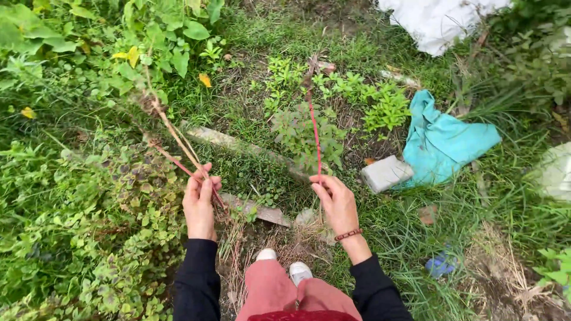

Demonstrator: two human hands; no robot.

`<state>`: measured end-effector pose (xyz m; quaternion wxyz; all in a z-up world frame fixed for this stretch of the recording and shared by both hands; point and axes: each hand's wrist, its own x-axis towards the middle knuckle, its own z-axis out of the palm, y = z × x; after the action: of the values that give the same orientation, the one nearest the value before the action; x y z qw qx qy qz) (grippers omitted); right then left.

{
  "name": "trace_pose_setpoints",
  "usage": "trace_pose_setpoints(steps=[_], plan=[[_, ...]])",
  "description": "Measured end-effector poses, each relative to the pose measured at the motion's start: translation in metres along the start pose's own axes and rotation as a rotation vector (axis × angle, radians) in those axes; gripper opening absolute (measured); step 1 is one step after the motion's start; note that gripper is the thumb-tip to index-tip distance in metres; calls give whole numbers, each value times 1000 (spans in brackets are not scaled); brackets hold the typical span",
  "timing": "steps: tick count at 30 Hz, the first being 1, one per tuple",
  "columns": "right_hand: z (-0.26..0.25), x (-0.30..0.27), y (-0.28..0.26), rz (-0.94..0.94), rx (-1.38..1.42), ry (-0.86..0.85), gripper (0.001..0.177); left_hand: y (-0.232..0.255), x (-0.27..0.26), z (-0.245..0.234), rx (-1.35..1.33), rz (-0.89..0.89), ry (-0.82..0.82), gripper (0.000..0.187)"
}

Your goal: The person gathers plant stems and branches in an outdoor garden area and processes them by stripping the stems.

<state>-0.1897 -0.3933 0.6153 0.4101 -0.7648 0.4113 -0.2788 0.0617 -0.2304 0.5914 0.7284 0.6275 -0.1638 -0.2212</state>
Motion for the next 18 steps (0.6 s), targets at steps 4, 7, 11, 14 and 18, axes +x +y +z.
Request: trace_pose_setpoints(steps=[4,7,11,14,18], plan=[[-11,-11,10,225,-10,140,21,-9,28,16,32,-96,-163,36],[-29,-17,17,163,19,257,21,-5,50,35,155,-47,-286,35],[-29,-36,32,367,9,421,25,11,71,37,337,5,-400,36],[-32,-84,31,518,20,597,26,-2,75,47,542,33,-563,35],[-36,-142,26,587,131,758,25,-47,75,89,413,80,-792,29]])
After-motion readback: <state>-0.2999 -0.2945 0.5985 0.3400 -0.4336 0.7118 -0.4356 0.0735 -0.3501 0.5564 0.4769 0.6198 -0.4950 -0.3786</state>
